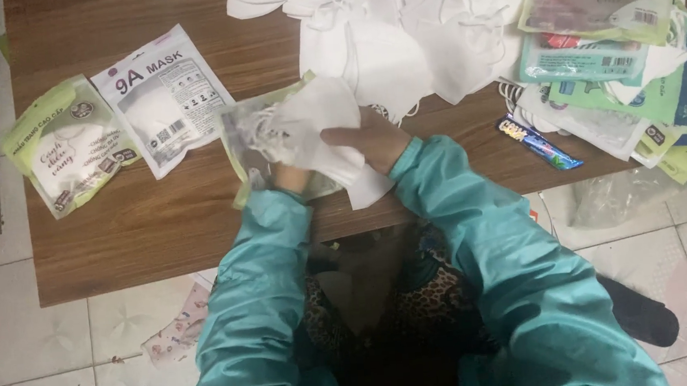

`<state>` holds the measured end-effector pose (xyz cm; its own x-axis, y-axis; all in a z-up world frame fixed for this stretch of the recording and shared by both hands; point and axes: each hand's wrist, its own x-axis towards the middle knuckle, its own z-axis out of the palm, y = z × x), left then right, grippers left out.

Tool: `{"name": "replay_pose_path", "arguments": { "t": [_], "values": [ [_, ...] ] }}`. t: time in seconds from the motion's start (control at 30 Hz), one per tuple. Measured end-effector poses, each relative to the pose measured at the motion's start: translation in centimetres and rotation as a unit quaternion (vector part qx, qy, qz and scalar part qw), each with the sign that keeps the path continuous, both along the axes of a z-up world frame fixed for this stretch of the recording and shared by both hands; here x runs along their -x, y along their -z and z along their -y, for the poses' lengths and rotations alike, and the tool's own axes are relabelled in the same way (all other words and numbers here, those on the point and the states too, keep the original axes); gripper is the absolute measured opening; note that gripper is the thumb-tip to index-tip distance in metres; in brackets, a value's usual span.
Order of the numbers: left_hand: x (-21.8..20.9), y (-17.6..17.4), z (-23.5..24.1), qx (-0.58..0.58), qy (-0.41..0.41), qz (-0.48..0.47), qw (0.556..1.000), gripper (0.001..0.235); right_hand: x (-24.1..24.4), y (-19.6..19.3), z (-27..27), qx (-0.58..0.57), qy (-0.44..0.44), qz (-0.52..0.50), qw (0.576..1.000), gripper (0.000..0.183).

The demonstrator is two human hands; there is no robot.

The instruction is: The person is picking up individual white masks from a pile, folding them, and stacking them neatly on a wooden surface, occasionally placing them into packaging bags.

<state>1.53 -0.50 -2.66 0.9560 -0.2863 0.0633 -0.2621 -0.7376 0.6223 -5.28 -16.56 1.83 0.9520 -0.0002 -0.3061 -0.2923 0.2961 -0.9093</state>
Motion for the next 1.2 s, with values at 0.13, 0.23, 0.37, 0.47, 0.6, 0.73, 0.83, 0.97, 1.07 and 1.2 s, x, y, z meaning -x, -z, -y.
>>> {"name": "replay_pose_path", "arguments": {
  "t": [0.13,0.23,0.37,0.47,0.6,0.73,0.83,0.97,1.07,1.2],
  "values": [
    [-0.4,-0.1,-0.5,0.079,-0.024,0.037,0.996,0.037,-0.5,1.2,2.3,0.104,0.006,0.001,0.995,0.071],
    [0.2,-1.1,-0.5,0.157,-0.050,0.075,0.983,0.032,-0.8,1.1,2.6,0.337,0.000,0.016,0.941,0.067],
    [0.6,-0.1,-0.1,0.069,-0.035,0.098,0.992,0.036,0.2,-0.6,0.9,0.467,-0.043,0.019,0.883,0.061],
    [1.8,-0.9,0.2,0.019,0.011,0.176,0.984,0.036,-0.4,2.2,1.2,0.420,0.005,0.025,0.907,0.060],
    [3.3,-4.0,0.0,0.077,0.032,0.087,0.993,0.039,0.1,-0.2,0.3,0.306,0.131,0.015,0.943,0.060],
    [2.3,-3.0,0.0,0.096,0.012,0.166,0.981,0.037,1.2,-1.9,-1.8,0.318,0.121,0.071,0.938,0.057],
    [1.7,-2.1,0.2,0.111,-0.019,0.202,0.973,0.035,1.3,-0.9,-3.3,0.316,0.044,0.096,0.943,0.059],
    [2.6,0.2,1.2,0.064,0.011,0.308,0.949,0.031,0.8,0.7,-4.3,0.263,0.006,0.002,0.965,0.058],
    [4.4,-0.3,1.5,0.076,0.066,0.265,0.959,0.036,0.2,-0.4,-4.3,0.240,0.046,-0.035,0.969,0.062],
    [4.7,-1.4,1.8,0.067,0.084,0.196,0.975,0.037,-1.2,-0.6,-4.1,0.209,0.082,-0.097,0.970,0.071]
  ]
}}
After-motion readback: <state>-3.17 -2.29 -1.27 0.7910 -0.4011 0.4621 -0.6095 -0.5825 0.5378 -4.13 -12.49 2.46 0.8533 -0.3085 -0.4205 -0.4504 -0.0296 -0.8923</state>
